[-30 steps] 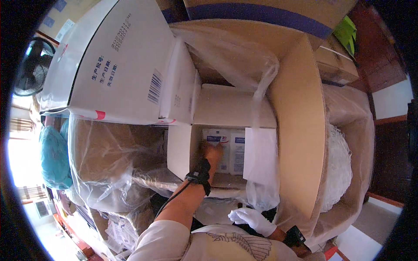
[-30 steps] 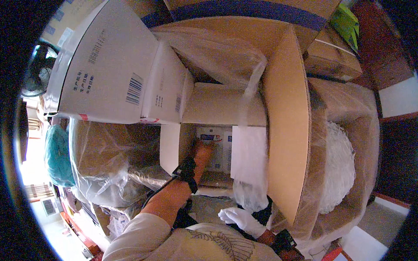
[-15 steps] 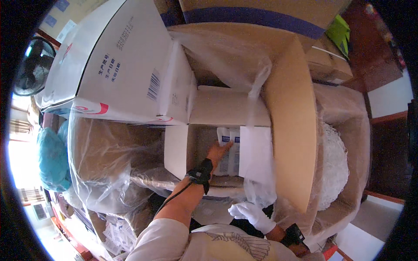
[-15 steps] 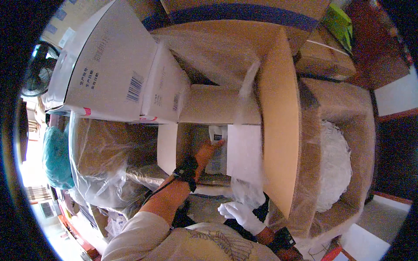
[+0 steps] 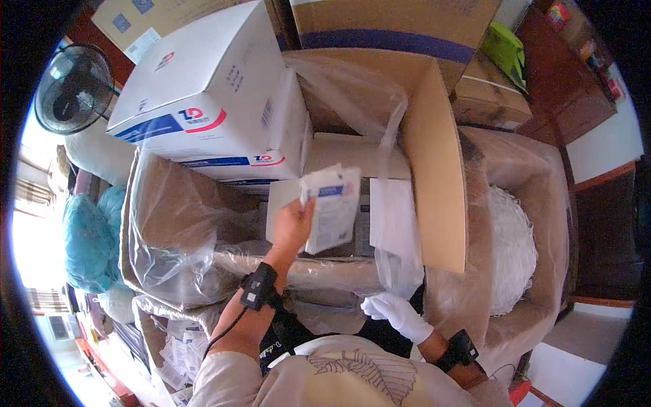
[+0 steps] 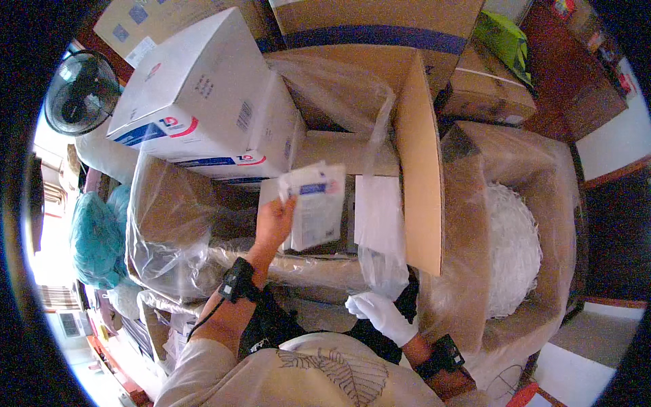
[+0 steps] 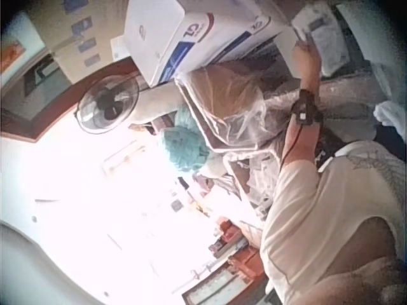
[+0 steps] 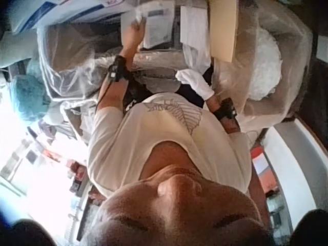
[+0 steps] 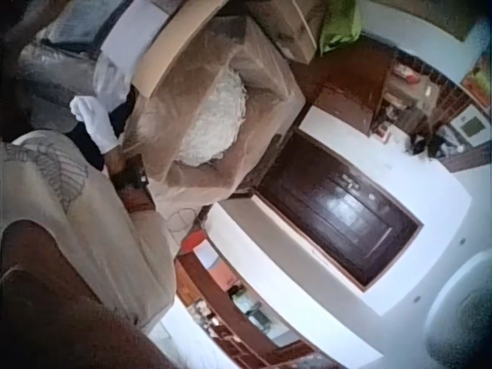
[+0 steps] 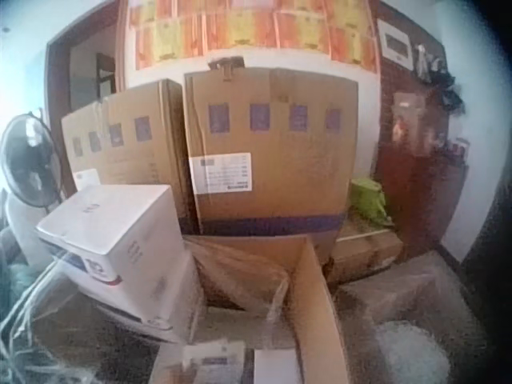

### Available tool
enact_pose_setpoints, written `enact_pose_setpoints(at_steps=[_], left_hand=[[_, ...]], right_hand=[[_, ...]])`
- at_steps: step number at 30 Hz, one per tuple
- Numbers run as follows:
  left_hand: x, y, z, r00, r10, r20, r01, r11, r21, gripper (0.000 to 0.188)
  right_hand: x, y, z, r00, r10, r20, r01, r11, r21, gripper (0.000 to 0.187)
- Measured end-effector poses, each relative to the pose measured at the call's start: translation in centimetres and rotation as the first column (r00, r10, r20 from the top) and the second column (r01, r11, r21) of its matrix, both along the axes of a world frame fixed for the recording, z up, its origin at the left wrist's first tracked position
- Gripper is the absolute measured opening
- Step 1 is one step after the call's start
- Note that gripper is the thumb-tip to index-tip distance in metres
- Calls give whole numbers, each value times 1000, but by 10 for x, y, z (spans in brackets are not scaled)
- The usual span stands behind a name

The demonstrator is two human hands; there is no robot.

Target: The recorder extracts medical masks and respirators from individual packaging and boxes for inspection and sorting.

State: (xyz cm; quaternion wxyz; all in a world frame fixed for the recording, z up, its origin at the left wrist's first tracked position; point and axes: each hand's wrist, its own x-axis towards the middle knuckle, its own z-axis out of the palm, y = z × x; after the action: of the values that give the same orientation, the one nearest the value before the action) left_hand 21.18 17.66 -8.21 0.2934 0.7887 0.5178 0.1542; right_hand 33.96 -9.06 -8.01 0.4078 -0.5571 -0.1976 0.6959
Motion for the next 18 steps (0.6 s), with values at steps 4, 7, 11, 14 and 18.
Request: enact_pose_setpoints(at_steps=[4,7,11,14,18], left_hand=[[-30,-1,45,697,271,663,-102,954,-283,29],[-45,-20,76,642,280,714,10,928,-373,26],[-68,-67,100,641,241,729,227,847,-480,27],[-79,-110,97,649,328,687,258,754,-605,34],[-97,-143,109,456,325,828,218,862,-458,36]], right_hand=[[-5,2,28,998,6,69,-13,994,106,38],[-1,21,49,870,-304,388,109,887,450,35],[-29,61,103,717,-621,318,236,644,728,38],[-35,58,93,635,-305,710,-118,870,480,46],[-79,50,109,879,-391,275,101,714,693,34]])
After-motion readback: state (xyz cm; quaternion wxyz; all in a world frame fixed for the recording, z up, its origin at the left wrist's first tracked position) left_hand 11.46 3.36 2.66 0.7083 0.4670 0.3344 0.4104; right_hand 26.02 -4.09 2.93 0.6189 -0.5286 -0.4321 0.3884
